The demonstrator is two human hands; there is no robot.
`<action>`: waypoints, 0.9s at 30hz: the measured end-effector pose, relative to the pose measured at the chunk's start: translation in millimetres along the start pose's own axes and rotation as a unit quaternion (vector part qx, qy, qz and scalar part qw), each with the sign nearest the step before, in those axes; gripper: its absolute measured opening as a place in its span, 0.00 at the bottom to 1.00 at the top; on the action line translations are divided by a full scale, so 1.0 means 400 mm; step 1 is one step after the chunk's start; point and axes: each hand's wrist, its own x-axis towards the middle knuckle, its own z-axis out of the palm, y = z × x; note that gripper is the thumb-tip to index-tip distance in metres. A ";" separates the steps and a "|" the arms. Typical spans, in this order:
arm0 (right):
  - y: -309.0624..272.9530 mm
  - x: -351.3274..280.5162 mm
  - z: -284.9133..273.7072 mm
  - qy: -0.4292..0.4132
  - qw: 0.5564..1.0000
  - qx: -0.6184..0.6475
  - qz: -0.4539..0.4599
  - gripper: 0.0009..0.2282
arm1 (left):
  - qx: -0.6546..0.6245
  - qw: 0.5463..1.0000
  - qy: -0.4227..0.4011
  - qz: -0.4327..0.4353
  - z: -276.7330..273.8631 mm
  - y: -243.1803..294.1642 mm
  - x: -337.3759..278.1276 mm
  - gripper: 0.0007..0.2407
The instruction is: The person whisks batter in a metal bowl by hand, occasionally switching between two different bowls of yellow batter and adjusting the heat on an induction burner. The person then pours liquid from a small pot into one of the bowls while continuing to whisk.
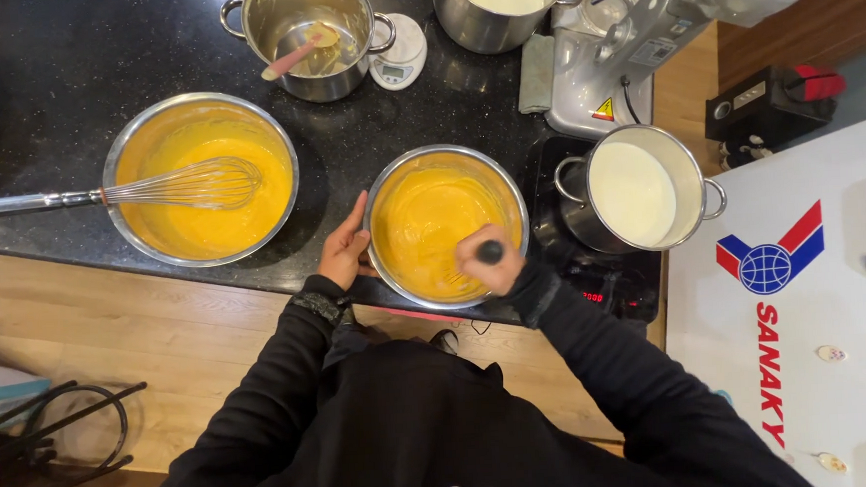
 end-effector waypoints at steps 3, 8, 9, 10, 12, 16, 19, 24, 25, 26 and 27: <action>-0.012 -0.016 -0.088 0.130 0.989 -0.063 -0.015 0.07 | 0.004 1.000 0.011 0.002 0.008 -0.004 0.001 0.30; 0.166 0.044 -0.156 0.296 0.936 -0.098 -0.164 0.15 | 0.009 1.000 0.029 0.005 0.004 -0.021 -0.003 0.30; 0.210 0.067 -0.167 0.369 0.904 -0.067 -0.206 0.16 | 0.016 0.999 0.034 0.006 0.002 -0.026 0.001 0.30; 0.207 0.098 -0.151 0.372 0.903 -0.068 -0.205 0.16 | 0.017 0.999 0.032 0.004 0.013 -0.015 -0.006 0.30; 0.202 0.166 -0.113 0.460 0.856 0.064 -0.228 0.16 | 0.031 0.999 0.037 0.001 0.028 0.011 -0.025 0.31; 0.222 0.251 -0.093 0.443 0.861 0.118 -0.220 0.15 | 0.038 0.999 0.033 0.000 0.011 -0.013 -0.007 0.30; 0.201 0.310 -0.044 0.421 0.884 0.132 -0.155 0.16 | 0.025 0.998 0.039 0.031 -0.004 -0.031 0.002 0.31; 0.415 0.322 -0.023 0.264 0.920 0.253 -0.140 0.18 | 0.030 0.998 0.025 0.039 -0.007 -0.049 -0.003 0.31; 0.382 0.304 -0.002 0.263 0.921 0.253 -0.139 0.18 | 0.028 0.998 0.025 0.039 -0.008 -0.053 -0.007 0.31; 0.349 0.286 0.017 0.238 0.923 0.272 -0.134 0.18 | 0.010 0.999 0.024 0.037 -0.008 -0.057 -0.010 0.32; 0.316 0.267 0.037 0.214 0.923 0.291 -0.129 0.19 | -0.008 0.999 0.021 0.034 -0.009 -0.061 -0.013 0.32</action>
